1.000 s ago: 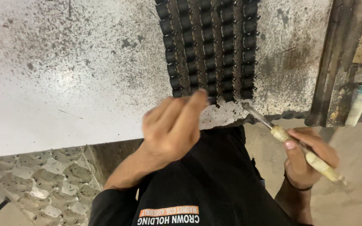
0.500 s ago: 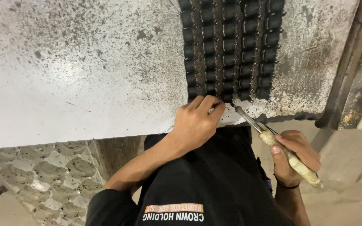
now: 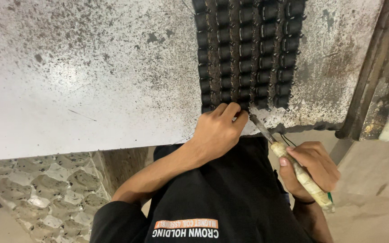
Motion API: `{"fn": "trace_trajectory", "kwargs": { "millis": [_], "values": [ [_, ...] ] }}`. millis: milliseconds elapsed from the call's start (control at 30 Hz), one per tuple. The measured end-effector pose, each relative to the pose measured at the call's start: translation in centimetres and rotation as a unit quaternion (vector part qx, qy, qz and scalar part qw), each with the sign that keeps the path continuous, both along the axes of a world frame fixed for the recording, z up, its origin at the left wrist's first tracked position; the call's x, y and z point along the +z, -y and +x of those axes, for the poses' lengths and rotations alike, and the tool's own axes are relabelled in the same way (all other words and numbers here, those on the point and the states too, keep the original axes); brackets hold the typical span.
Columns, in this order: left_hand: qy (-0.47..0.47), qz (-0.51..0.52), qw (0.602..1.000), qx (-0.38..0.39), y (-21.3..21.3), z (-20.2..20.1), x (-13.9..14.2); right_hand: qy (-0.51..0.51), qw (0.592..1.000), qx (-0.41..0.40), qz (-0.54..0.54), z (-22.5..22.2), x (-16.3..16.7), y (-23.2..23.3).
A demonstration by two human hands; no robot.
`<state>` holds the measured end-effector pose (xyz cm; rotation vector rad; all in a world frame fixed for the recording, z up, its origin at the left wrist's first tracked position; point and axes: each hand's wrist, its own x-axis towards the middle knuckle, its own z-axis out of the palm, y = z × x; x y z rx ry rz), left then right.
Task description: The person arranges black cylindrical magnet coil components into rows on a workbench tray, picking them one at a time from a pile. The person then uses a soldering iron to solder the wire leads on each coil, working along the rows while smoke rises from the solder joints.
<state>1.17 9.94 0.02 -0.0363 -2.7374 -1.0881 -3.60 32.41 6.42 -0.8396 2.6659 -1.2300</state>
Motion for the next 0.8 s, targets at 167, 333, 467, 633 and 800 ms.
{"fn": "trace_trajectory", "kwargs": {
  "millis": [167,333,467,633,800],
  "values": [
    [0.006,0.006,1.000,-0.003,-0.5,0.0,-0.6,-0.033,0.998,0.044,0.018,-0.8,1.1,1.2],
    [-0.001,0.018,1.000,-0.001,-0.3,-1.2,0.2,-0.020,0.998,0.061,0.026,-1.3,0.9,0.4],
    [-0.007,-0.020,1.000,-0.007,2.0,-0.4,3.9,0.033,0.998,-0.027,-0.056,-1.1,-0.6,-1.9],
    [-0.121,-0.008,0.991,0.060,4.5,-0.1,5.7,0.071,0.969,-0.088,-0.220,-0.9,-4.6,-3.1],
    [-0.009,-0.014,0.998,0.053,2.6,-1.8,1.9,0.031,0.982,-0.047,-0.181,-0.8,-5.1,-3.1]
  ]
}}
